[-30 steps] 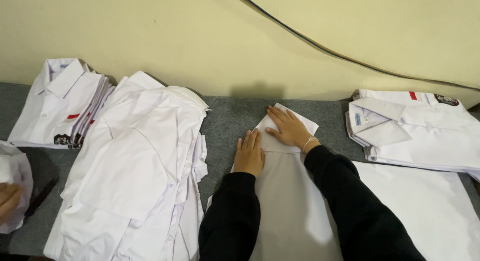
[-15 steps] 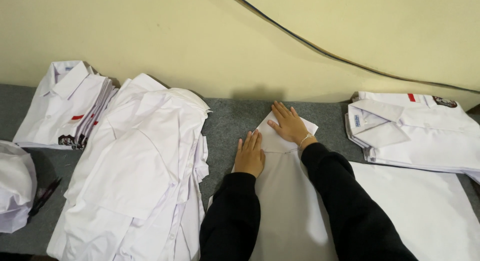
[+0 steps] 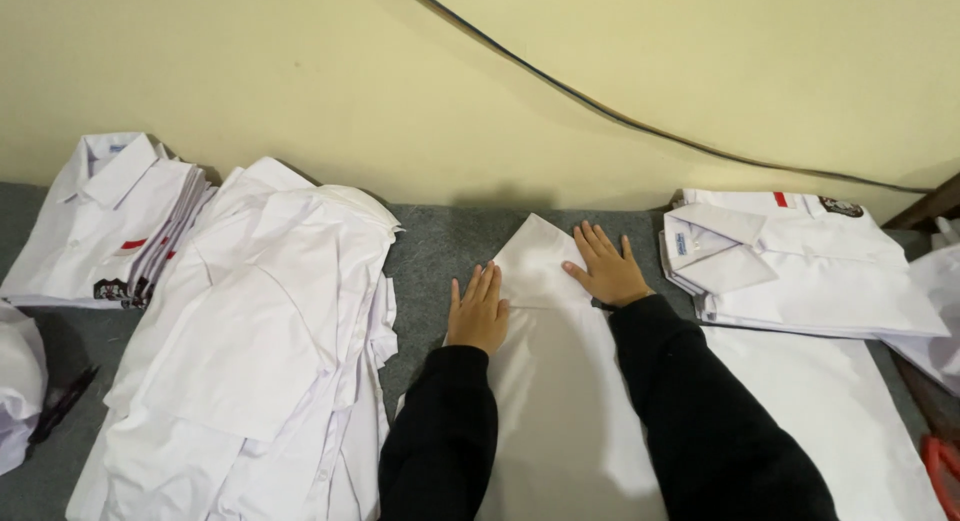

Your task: Folding a white uniform shirt on a flat work surface in a factory setting.

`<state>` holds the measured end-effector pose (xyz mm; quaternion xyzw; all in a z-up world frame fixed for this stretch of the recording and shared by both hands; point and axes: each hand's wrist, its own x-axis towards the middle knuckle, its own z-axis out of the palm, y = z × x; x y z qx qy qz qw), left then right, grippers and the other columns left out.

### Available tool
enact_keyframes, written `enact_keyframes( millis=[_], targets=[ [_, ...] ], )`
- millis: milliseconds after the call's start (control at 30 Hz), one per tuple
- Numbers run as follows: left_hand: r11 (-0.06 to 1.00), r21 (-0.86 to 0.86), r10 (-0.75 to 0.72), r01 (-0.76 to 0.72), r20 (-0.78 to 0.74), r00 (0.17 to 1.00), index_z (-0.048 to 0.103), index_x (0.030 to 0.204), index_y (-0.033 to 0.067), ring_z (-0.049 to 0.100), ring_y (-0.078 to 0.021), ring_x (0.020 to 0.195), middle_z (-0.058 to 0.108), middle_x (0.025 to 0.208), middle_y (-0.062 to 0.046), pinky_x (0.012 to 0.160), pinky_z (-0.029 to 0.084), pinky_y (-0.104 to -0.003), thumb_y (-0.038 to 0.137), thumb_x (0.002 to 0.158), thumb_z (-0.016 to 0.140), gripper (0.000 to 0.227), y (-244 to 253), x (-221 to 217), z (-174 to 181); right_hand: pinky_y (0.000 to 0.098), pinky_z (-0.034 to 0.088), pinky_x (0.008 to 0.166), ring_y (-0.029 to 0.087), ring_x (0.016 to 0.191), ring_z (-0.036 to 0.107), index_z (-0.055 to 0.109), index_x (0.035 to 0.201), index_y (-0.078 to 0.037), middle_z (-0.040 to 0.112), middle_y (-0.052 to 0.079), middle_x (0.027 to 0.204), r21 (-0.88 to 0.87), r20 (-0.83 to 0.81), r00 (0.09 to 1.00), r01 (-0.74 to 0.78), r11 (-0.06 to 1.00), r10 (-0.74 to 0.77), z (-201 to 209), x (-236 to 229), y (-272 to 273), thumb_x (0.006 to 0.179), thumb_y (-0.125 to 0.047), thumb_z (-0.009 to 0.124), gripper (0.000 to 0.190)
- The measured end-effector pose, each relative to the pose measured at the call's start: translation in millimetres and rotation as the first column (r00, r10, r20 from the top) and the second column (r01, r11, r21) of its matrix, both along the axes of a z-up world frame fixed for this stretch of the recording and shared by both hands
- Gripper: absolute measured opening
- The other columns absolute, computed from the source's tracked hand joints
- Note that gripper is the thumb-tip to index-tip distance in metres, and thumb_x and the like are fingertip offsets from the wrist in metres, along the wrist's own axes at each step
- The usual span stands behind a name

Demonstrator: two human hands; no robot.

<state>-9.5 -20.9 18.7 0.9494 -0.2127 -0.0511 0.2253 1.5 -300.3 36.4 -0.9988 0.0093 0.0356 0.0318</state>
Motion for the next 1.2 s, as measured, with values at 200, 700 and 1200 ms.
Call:
enact_keyframes(
  millis=[200, 700, 1200],
  targets=[
    [0.593, -0.804, 0.206, 0.041, 0.2, 0.958, 0.047, 0.155, 0.0176, 0.03, -0.0224, 0.154, 0.043, 0.163, -0.002, 0.126, -0.007, -0.055, 0.033, 0.112, 0.031, 0.049, 24, -10, 30, 0.0659, -0.003, 0.125, 0.022, 0.161, 0.001, 0.011, 0.168, -0.032, 0.007, 0.003, 0.175, -0.042, 0.017, 0.999, 0.045, 0.998, -0.045, -8, 3, -1, 0.101, -0.079, 0.016, 0.081],
    [0.769, -0.427, 0.579, -0.475, 0.153, 0.8, 0.073, 0.106, 0.0186, 0.063, -0.0322, 0.089, 0.07, 0.099, -0.003, 0.083, 0.05, -0.043, 0.026, 0.096, 0.057, 0.02, 147, -254, 37, 0.0521, 0.034, 0.117, 0.041, 0.137, 0.048, 0.047, 0.149, 0.0, 0.044, 0.021, 0.157, 0.091, 0.36, 0.783, -0.571, 0.816, 0.507, -20, -76, 116, 0.106, -0.034, 0.047, 0.055],
    [0.719, -0.208, 0.685, -0.663, 0.056, 0.726, 0.056, 0.099, 0.0108, 0.064, -0.0318, 0.091, 0.063, 0.095, -0.009, 0.074, 0.052, -0.047, 0.049, 0.095, 0.064, 0.039, 146, -290, -24, 0.0702, 0.018, 0.114, 0.033, 0.156, 0.019, 0.033, 0.159, -0.038, 0.024, 0.006, 0.169, 0.063, 0.058, 0.908, -0.419, 0.906, 0.415, 21, -123, 158, 0.102, -0.042, 0.039, 0.057]
  ],
)
